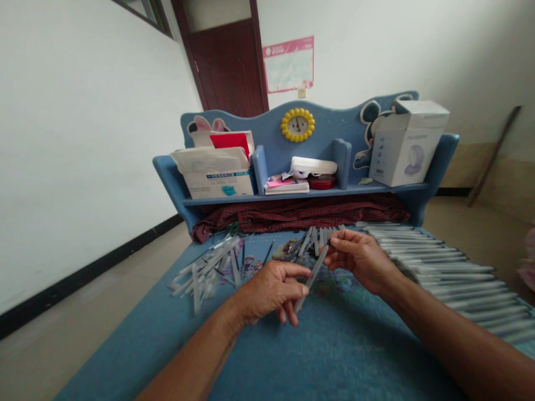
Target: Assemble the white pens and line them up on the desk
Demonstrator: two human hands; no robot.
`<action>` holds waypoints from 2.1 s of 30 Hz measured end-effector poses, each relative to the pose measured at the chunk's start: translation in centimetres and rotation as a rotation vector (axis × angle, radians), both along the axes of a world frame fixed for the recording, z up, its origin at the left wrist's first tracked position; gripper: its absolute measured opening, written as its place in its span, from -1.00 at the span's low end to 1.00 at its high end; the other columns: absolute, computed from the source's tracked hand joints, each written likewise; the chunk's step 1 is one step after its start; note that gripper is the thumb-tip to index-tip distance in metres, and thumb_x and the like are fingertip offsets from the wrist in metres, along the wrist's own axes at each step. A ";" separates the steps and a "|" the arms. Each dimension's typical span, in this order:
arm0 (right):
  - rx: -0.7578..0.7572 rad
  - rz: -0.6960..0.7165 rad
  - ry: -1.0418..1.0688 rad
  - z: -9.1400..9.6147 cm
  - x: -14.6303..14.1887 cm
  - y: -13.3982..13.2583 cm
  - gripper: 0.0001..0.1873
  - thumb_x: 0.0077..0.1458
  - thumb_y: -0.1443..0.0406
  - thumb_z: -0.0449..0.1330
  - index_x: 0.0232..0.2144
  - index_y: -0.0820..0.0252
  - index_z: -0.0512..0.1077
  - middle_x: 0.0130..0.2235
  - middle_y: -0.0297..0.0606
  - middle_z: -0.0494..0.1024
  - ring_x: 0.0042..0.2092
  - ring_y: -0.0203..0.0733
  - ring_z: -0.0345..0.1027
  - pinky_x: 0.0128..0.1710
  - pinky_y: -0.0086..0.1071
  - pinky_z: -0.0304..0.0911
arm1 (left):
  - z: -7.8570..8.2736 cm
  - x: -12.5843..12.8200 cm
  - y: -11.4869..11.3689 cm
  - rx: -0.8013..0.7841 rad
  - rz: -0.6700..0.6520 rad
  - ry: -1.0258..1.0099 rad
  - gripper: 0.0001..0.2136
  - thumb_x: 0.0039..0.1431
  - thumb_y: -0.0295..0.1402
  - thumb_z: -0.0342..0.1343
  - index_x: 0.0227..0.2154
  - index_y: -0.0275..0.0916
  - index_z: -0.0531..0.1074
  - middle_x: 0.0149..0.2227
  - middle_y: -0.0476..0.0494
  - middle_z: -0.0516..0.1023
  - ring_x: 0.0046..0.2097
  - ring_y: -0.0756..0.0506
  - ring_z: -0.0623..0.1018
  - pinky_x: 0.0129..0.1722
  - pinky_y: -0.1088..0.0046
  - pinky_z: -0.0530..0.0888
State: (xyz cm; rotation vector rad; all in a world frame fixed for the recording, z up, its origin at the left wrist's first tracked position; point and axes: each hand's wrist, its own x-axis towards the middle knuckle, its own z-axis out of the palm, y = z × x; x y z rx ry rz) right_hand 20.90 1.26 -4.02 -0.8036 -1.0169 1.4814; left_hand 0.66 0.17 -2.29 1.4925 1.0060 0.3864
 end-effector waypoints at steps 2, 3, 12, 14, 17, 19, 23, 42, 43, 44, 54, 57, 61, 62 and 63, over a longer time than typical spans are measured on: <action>0.003 0.016 -0.003 -0.1 0.1 0.1 -0.78 -0.12 0.25 0.28 -0.47 0.24 0.32 -0.51 -0.29 0.51 -0.51 -0.26 0.43 -0.51 -0.43 0.32 | 0.1 0.0 0.0 0.009 -0.008 0.016 -0.57 0.01 -0.39 0.08 0.00 -0.31 0.32 -0.60 0.02 0.45 -0.61 0.01 0.50 -0.70 0.64 0.32; 0.003 0.023 -0.007 -0.2 0.2 0.1 -0.78 -0.12 0.25 0.28 -0.46 0.24 0.33 -0.50 -0.28 0.51 -0.51 -0.26 0.43 -0.51 -0.43 0.32 | 0.2 0.0 0.0 0.014 -0.010 0.024 -0.58 0.01 -0.39 0.07 -0.01 -0.31 0.33 -0.61 0.03 0.45 -0.61 0.02 0.50 -0.70 0.64 0.32; -0.003 0.074 -0.025 -0.6 0.7 0.3 -0.79 -0.12 0.26 0.28 -0.45 0.24 0.34 -0.49 -0.28 0.53 -0.50 -0.23 0.45 -0.50 -0.42 0.33 | 0.6 0.1 0.0 0.051 0.052 0.089 -0.73 -0.04 -0.42 0.08 -0.22 -0.35 0.43 -0.62 0.01 0.44 -0.63 0.02 0.48 -0.70 0.63 0.31; -0.012 0.078 -0.024 -0.6 0.7 0.3 -0.79 -0.13 0.27 0.28 -0.45 0.24 0.34 -0.49 -0.27 0.54 -0.50 -0.23 0.45 -0.50 -0.42 0.33 | 0.5 0.1 0.0 0.063 0.055 0.091 -0.78 -0.05 -0.41 0.09 -0.28 -0.35 0.44 -0.61 0.01 0.45 -0.63 0.01 0.49 -0.71 0.62 0.31; -0.019 0.076 -0.024 -0.6 0.8 0.3 -0.79 -0.13 0.27 0.29 -0.45 0.24 0.34 -0.48 -0.26 0.54 -0.50 -0.23 0.45 -0.50 -0.42 0.33 | 0.3 0.0 0.1 0.073 0.051 0.091 -0.83 -0.06 -0.39 0.10 -0.36 -0.34 0.43 -0.61 0.00 0.45 -0.62 0.01 0.49 -0.72 0.63 0.29; -0.018 0.075 -0.021 -0.6 0.8 0.3 -0.78 -0.13 0.26 0.29 -0.45 0.24 0.33 -0.48 -0.26 0.54 -0.49 -0.22 0.46 -0.50 -0.42 0.33 | 0.3 0.0 0.1 0.070 0.042 0.090 -0.85 -0.06 -0.38 0.11 -0.40 -0.34 0.43 -0.61 0.01 0.44 -0.62 0.01 0.49 -0.72 0.63 0.29; -0.017 0.073 -0.043 -0.6 0.7 0.2 -0.76 -0.13 0.24 0.29 -0.45 0.24 0.33 -0.48 -0.25 0.54 -0.49 -0.22 0.46 -0.50 -0.42 0.33 | 0.1 -0.1 0.3 0.048 0.020 0.086 -0.86 -0.09 -0.38 0.14 -0.43 -0.32 0.45 -0.60 0.01 0.45 -0.60 0.02 0.49 -0.71 0.63 0.28; 0.073 -0.032 -0.210 -0.1 1.6 0.5 -0.77 -0.25 0.28 0.34 -0.48 0.26 0.41 -0.53 -0.31 0.51 -0.57 -0.32 0.36 -0.56 -0.47 0.25 | -0.7 -0.4 0.5 -0.051 -0.076 0.071 -0.89 -0.13 -0.38 0.16 -0.53 -0.33 0.40 -0.56 -0.07 0.52 -0.62 0.02 0.50 -0.74 0.65 0.23; 0.083 -0.081 -0.177 0.0 1.8 0.6 -0.78 -0.25 0.29 0.33 -0.49 0.26 0.42 -0.52 -0.31 0.51 -0.58 -0.34 0.34 -0.57 -0.47 0.23 | -0.7 -0.5 0.6 -0.068 -0.067 0.043 -0.88 -0.12 -0.38 0.17 -0.53 -0.33 0.39 -0.56 -0.08 0.52 -0.62 0.01 0.50 -0.74 0.65 0.23; 0.089 -0.123 -0.141 0.2 2.0 0.7 -0.79 -0.26 0.30 0.33 -0.49 0.25 0.42 -0.52 -0.32 0.51 -0.58 -0.36 0.32 -0.58 -0.48 0.22 | -0.6 -0.6 0.7 -0.092 -0.046 0.002 -0.88 -0.12 -0.38 0.17 -0.52 -0.33 0.38 -0.56 -0.08 0.52 -0.62 0.01 0.50 -0.74 0.65 0.23; 0.174 -0.150 -0.326 0.7 -1.7 -2.3 -0.87 -0.26 0.32 0.32 -0.54 0.21 0.46 -0.65 -0.41 0.39 -0.61 -0.38 0.19 -0.62 -0.48 0.10 | 0.1 -0.4 1.3 -0.308 0.483 -0.465 -0.93 0.08 -0.50 0.05 -0.48 -0.37 0.38 -0.55 -0.09 0.52 -0.55 0.05 0.53 -0.69 0.69 0.35; 0.320 -0.180 -0.492 0.7 -2.9 -3.7 -0.94 -0.20 0.34 0.27 -0.54 0.18 0.46 -0.61 -0.39 0.41 -0.57 -0.35 0.24 -0.58 -0.46 0.17 | 0.3 -0.1 1.1 -0.355 0.541 -0.506 -0.89 0.10 -0.51 0.04 -0.48 -0.41 0.42 -0.57 -0.10 0.52 -0.58 0.07 0.51 -0.69 0.69 0.36; 0.651 -0.248 -0.731 0.6 -3.5 -4.7 -0.94 -0.07 0.37 0.20 -0.49 0.14 0.47 -0.53 -0.37 0.48 -0.48 -0.31 0.34 -0.45 -0.46 0.25 | 0.6 0.1 0.8 -0.366 0.534 -0.525 -0.84 0.11 -0.50 0.04 -0.52 -0.45 0.45 -0.57 -0.11 0.52 -0.63 0.11 0.47 -0.71 0.70 0.34; 0.715 -0.260 -0.763 0.5 -3.6 -4.7 -0.94 -0.05 0.37 0.19 -0.47 0.13 0.46 -0.52 -0.37 0.49 -0.48 -0.31 0.35 -0.45 -0.46 0.26 | 0.6 0.1 0.8 -0.363 0.527 -0.531 -0.83 0.10 -0.50 0.05 -0.53 -0.45 0.45 -0.56 -0.11 0.52 -0.64 0.12 0.46 -0.72 0.71 0.32; 0.767 -0.271 -0.784 0.4 -3.6 -4.7 -0.93 -0.03 0.38 0.18 -0.46 0.13 0.46 -0.52 -0.38 0.50 -0.48 -0.31 0.36 -0.45 -0.47 0.26 | 0.6 0.2 0.7 -0.359 0.521 -0.534 -0.83 0.10 -0.50 0.05 -0.54 -0.45 0.45 -0.56 -0.11 0.52 -0.65 0.13 0.45 -0.74 0.73 0.30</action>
